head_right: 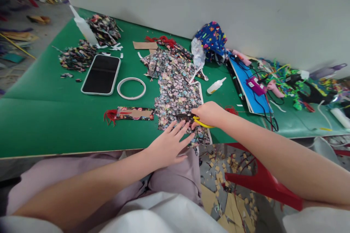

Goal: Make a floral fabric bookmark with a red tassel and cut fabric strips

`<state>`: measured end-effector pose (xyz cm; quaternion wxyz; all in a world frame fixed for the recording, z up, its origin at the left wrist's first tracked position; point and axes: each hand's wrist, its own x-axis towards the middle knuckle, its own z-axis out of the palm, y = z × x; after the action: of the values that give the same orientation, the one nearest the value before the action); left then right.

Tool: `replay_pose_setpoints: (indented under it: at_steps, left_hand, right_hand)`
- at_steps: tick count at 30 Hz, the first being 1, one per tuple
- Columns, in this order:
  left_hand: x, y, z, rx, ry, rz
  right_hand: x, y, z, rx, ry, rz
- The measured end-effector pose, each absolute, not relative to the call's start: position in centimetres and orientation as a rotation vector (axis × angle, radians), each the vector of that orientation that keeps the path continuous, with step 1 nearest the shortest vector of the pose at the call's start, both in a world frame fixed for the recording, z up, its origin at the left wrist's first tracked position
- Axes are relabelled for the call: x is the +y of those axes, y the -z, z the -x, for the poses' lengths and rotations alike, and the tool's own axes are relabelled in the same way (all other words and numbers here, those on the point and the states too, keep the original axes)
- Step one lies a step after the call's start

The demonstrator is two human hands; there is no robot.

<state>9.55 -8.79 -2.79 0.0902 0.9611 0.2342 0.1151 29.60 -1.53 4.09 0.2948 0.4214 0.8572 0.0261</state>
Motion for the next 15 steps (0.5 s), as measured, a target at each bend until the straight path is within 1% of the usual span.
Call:
replay_pose_setpoints:
  at_steps: [15]
  left_hand:
    - [-8.84, 3.05, -9.69, 0.713, -0.371, -2.874]
  right_hand:
    - [-2.14, -4.51, -29.09, 2.29, 0.099, -1.173]
